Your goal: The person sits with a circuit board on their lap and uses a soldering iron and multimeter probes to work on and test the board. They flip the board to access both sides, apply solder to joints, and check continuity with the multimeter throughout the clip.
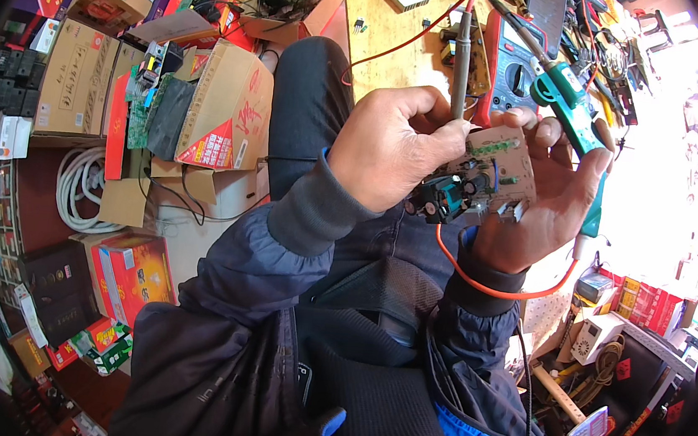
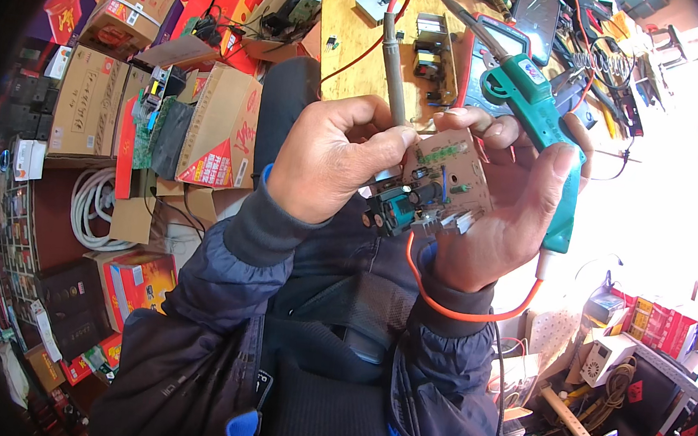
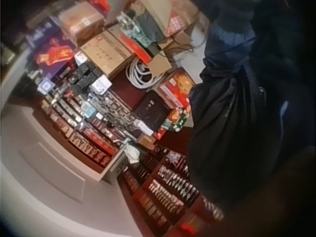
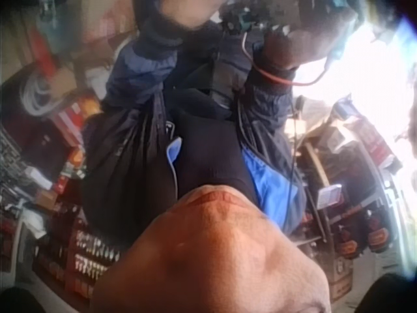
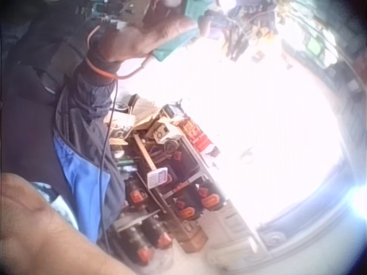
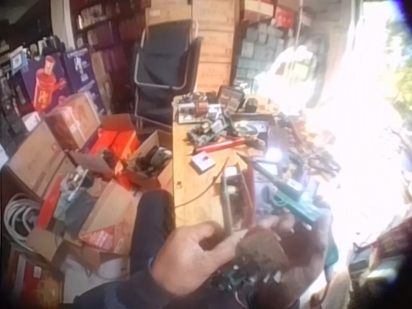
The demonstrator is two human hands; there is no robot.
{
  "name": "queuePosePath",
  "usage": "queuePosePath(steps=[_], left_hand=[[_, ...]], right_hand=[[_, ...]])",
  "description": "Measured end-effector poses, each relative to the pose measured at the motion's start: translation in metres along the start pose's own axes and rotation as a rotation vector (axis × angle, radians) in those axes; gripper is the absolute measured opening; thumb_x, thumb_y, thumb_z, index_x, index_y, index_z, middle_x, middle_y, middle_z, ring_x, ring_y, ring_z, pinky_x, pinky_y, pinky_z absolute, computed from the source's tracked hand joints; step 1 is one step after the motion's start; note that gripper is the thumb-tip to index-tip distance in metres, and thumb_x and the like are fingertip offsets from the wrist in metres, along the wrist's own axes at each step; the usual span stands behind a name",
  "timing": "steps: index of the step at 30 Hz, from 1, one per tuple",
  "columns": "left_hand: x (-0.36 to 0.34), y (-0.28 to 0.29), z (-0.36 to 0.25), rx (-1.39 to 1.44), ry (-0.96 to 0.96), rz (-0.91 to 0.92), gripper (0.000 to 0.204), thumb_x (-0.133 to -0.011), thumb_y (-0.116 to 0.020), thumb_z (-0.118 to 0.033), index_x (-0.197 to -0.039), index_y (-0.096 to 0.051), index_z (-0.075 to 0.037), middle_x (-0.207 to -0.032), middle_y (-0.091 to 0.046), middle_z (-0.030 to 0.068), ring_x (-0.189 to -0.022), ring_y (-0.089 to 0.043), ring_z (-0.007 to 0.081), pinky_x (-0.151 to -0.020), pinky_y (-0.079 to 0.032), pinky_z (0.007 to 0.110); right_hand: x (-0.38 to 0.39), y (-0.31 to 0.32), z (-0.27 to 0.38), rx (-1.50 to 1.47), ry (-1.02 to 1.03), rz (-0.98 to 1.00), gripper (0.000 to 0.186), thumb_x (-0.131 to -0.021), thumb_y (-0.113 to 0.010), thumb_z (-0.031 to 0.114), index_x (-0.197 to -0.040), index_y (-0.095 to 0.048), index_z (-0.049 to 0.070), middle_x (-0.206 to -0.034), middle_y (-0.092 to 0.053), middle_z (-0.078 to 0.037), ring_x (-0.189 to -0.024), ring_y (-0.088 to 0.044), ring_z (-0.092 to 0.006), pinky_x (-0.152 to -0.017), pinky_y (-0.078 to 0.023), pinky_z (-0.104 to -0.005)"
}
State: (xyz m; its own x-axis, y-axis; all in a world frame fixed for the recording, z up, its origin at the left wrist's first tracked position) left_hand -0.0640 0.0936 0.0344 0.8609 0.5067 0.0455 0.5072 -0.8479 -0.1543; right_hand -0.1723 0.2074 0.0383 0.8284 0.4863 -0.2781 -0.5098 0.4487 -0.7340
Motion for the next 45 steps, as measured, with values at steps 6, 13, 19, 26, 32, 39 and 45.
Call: queuePosePath(steps=[6,13,19,26,32,39,45], left_hand=[[-0.001,0.003,0.002,0.006,0.016,-0.005,0.021,-0.097,-0.067,-0.014,-0.103,-0.068,0.005,-0.086,-0.071,0.0041,-0.075,-0.062,0.006,-0.066,-0.049,0.022],[0.002,-0.005,0.008,0.123,-0.016,-0.079,0.026,-0.098,-0.067,-0.021,-0.109,-0.069,0.003,-0.088,-0.07,0.002,-0.076,-0.059,0.0042,-0.064,-0.045,0.021],[0.002,-0.009,0.018,0.197,-0.111,-0.101,0.024,-0.1,-0.066,-0.017,-0.113,-0.067,0.002,-0.097,-0.069,0.0048,-0.085,-0.061,0.007,-0.072,-0.048,0.022],[-0.006,-0.008,0.025,0.364,-0.145,-0.139,0.022,-0.099,-0.065,-0.006,-0.119,-0.063,0.003,-0.104,-0.071,0.0105,-0.098,-0.068,0.0154,-0.086,-0.056,0.03],[-0.01,-0.004,0.026,0.425,-0.097,-0.091,0.019,-0.097,-0.066,-0.002,-0.116,-0.062,0.002,-0.105,-0.072,0.0132,-0.099,-0.069,0.017,-0.088,-0.057,0.031],[-0.01,0.0,0.023,0.364,-0.073,-0.084,0.017,-0.098,-0.065,-0.005,-0.113,-0.061,0.001,-0.109,-0.07,0.0138,-0.104,-0.067,0.0174,-0.092,-0.054,0.031],[-0.006,0.0,0.021,0.34,-0.106,-0.051,0.018,-0.1,-0.061,-0.009,-0.114,-0.06,0.002,-0.116,-0.065,0.0144,-0.109,-0.064,0.0182,-0.097,-0.05,0.032]], right_hand=[[-0.003,-0.003,-0.003,0.017,0.0,-0.065,0.037,-0.111,-0.038,0.038,-0.136,-0.043,0.011,-0.089,-0.059,-0.011,-0.088,-0.067,-0.0343,-0.081,-0.057,-0.0505],[-0.01,-0.001,-0.002,0.075,0.026,-0.051,0.04,-0.11,-0.038,0.04,-0.135,-0.045,0.01,-0.09,-0.059,-0.011,-0.09,-0.066,-0.0345,-0.082,-0.056,-0.0515],[-0.01,-0.001,0.001,0.021,0.005,-0.035,0.041,-0.11,-0.04,0.042,-0.136,-0.046,0.012,-0.09,-0.061,-0.011,-0.092,-0.065,-0.0343,-0.085,-0.054,-0.0538],[-0.014,0.001,-0.003,0.013,-0.034,-0.064,0.041,-0.109,-0.04,0.043,-0.136,-0.047,0.012,-0.09,-0.062,-0.01,-0.091,-0.066,-0.0335,-0.084,-0.055,-0.0533],[-0.017,0.003,-0.006,0.047,-0.041,-0.076,0.043,-0.109,-0.039,0.044,-0.136,-0.048,0.012,-0.09,-0.062,-0.011,-0.091,-0.066,-0.0342,-0.084,-0.054,-0.0536],[-0.023,0.007,-0.009,0.074,-0.034,-0.075,0.044,-0.11,-0.038,0.045,-0.136,-0.047,0.012,-0.089,-0.06,-0.01,-0.091,-0.066,-0.0354,-0.084,-0.054,-0.0537],[-0.024,0.008,-0.008,0.077,-0.004,-0.086,0.044,-0.11,-0.038,0.045,-0.136,-0.047,0.011,-0.09,-0.061,-0.011,-0.091,-0.067,-0.0353,-0.083,-0.054,-0.0525]])
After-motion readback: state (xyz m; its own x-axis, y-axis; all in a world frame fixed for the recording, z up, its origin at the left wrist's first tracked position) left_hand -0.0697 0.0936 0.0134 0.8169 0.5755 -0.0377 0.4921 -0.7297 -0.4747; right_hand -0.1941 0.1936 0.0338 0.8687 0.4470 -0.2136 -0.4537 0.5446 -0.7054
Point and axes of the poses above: each hand's wrist, its own x-axis away from the middle knuckle, its own y-axis out of the back of the hand, z = x × y, the point moved 1 cm from there along -x, towards the middle knuckle
